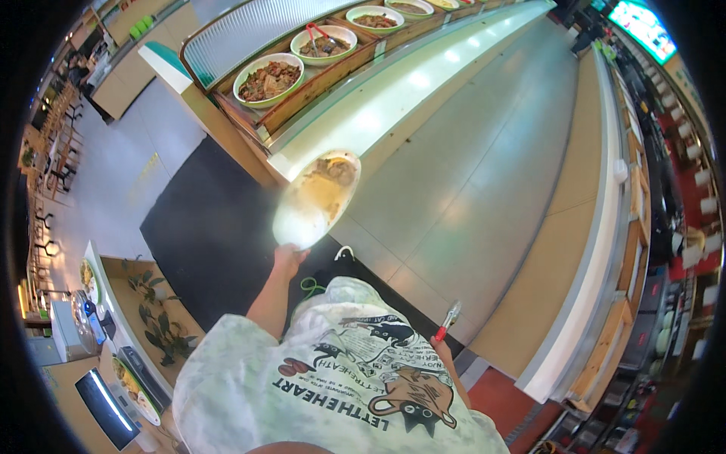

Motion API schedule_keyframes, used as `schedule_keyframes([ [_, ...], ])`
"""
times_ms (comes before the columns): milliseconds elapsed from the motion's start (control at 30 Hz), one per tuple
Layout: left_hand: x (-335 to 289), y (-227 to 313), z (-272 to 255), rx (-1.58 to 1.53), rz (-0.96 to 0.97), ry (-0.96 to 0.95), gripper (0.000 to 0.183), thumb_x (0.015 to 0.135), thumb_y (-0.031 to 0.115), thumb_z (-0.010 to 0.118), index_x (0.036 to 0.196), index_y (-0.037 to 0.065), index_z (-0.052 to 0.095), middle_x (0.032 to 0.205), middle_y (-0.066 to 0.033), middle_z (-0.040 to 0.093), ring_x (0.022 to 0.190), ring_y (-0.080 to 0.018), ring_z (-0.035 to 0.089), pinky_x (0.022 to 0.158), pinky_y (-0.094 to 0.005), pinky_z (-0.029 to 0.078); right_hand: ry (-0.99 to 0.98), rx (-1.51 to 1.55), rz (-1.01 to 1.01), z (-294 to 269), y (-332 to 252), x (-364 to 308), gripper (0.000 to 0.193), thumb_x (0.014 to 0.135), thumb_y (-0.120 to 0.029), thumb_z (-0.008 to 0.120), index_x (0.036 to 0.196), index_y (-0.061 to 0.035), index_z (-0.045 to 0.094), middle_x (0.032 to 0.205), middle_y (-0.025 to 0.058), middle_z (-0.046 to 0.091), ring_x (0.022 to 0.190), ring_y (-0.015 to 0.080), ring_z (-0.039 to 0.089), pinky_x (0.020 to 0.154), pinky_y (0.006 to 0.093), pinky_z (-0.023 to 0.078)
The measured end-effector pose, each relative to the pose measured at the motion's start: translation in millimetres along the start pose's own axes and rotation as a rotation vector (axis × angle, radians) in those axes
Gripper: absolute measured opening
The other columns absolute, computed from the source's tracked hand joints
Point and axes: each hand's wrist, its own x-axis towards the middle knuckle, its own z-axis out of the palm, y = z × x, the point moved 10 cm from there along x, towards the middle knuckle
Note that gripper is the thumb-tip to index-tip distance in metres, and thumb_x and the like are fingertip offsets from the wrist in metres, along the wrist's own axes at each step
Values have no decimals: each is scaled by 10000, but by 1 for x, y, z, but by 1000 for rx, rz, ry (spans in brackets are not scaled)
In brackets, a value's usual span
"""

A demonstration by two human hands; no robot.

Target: Collect food from a buffet line and place it on a plate.

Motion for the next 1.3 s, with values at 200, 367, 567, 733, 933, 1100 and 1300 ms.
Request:
schedule_keyframes([
  [200,59,-9,-57,248,213,-122,324,682,-36,407,996,-113,430,903,-200,540,693,-315,594,540,-322,534,-342,517,-168,117,-28,-19,281,794,-140,568,1042,-100,442,778,13,471,675,162,464,686,362,424],
  [367,125,-73,-89,85,102,-153,303,706,-26,403,998,-108,407,861,-201,546,670,-295,595,543,-320,531,-378,528,-193,181,-90,-36,283,698,-1,557,943,-101,457,776,34,469,653,189,473,691,379,429],
  [567,132,-119,-101,149,-38,-80,276,731,8,398,991,-86,406,837,-195,549,665,-276,592,532,-297,514,-461,367,-402,200,-141,-42,206,594,-12,457,791,-68,436,609,20,402,522,132,378,506,277,334],
  [733,112,-139,-95,211,-186,24,249,754,44,390,971,-69,438,808,-177,559,631,-250,585,496,-280,497,-287,116,-380,193,-151,-36,120,760,-164,507,814,-67,459,532,-17,372,416,91,330,401,234,288],
  [933,102,-156,-107,274,-293,142,225,782,81,391,938,-53,483,777,-158,568,591,-216,574,453,-257,477,-129,-390,-473,194,-161,-26,321,850,-372,478,850,-50,489,520,-5,425,383,71,372,365,220,308],
  [1100,98,-159,-113,315,-225,164,209,798,92,409,942,-40,486,776,-137,563,590,-197,563,466,-261,479,-111,-716,-618,194,-194,-23,352,842,-377,489,852,-28,539,560,13,493,442,80,445,412,223,351],
  [1300,112,-174,-127,192,-156,209,156,814,93,426,916,-6,492,784,-108,552,608,-180,551,503,-275,482,-118,-1031,-814,238,-203,-17,359,787,-370,548,787,-13,580,623,100,553,582,218,532,554,335,405],
])
